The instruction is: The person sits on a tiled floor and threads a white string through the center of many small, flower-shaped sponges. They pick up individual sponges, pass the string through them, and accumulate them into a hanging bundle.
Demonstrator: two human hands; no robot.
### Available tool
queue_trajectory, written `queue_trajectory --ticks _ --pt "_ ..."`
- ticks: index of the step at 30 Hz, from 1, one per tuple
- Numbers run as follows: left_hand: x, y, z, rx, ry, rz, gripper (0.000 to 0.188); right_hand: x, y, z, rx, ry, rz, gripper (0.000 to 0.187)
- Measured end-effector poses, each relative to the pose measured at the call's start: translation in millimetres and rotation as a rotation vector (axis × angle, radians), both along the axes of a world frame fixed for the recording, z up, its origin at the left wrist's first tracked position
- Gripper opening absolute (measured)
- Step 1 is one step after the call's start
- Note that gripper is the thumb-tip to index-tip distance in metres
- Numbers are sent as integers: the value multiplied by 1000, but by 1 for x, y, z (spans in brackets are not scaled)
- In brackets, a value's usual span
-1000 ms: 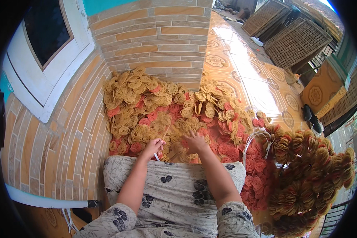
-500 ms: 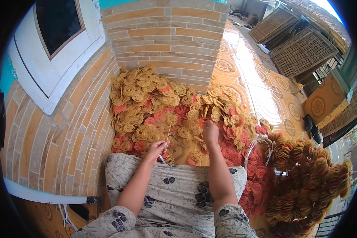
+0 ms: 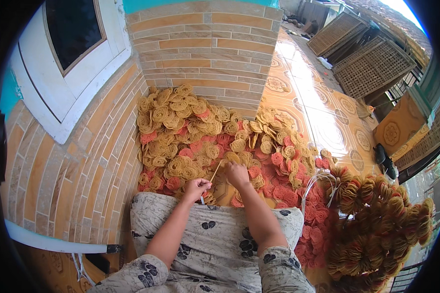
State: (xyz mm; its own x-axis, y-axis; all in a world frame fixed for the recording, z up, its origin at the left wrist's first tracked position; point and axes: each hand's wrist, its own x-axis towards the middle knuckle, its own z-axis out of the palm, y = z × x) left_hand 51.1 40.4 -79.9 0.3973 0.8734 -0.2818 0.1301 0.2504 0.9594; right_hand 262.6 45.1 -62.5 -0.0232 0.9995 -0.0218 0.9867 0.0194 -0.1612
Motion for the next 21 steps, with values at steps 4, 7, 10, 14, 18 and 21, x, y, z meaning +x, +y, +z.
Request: queue_trajectory --ticks 4,7,10,14,18,21 --pt "1 2 1 83 77 5 18 11 7 13 168 867 -371 25" --pt "4 2 2 89 84 16 19 13 5 20 99 1059 -345 19" --pt "6 5 -1 37 57 31 20 15 4 23 53 1185 -239 18" --pt "4 9 -9 -37 -12 105 19 14 4 23 -166 975 30 21" --pt "-1 10 -15 -39 -5 132 18 -7 4 11 149 359 -36 28" --pt "-2 9 -14 36 99 93 17 -21 0 -7 393 75 -92 35"
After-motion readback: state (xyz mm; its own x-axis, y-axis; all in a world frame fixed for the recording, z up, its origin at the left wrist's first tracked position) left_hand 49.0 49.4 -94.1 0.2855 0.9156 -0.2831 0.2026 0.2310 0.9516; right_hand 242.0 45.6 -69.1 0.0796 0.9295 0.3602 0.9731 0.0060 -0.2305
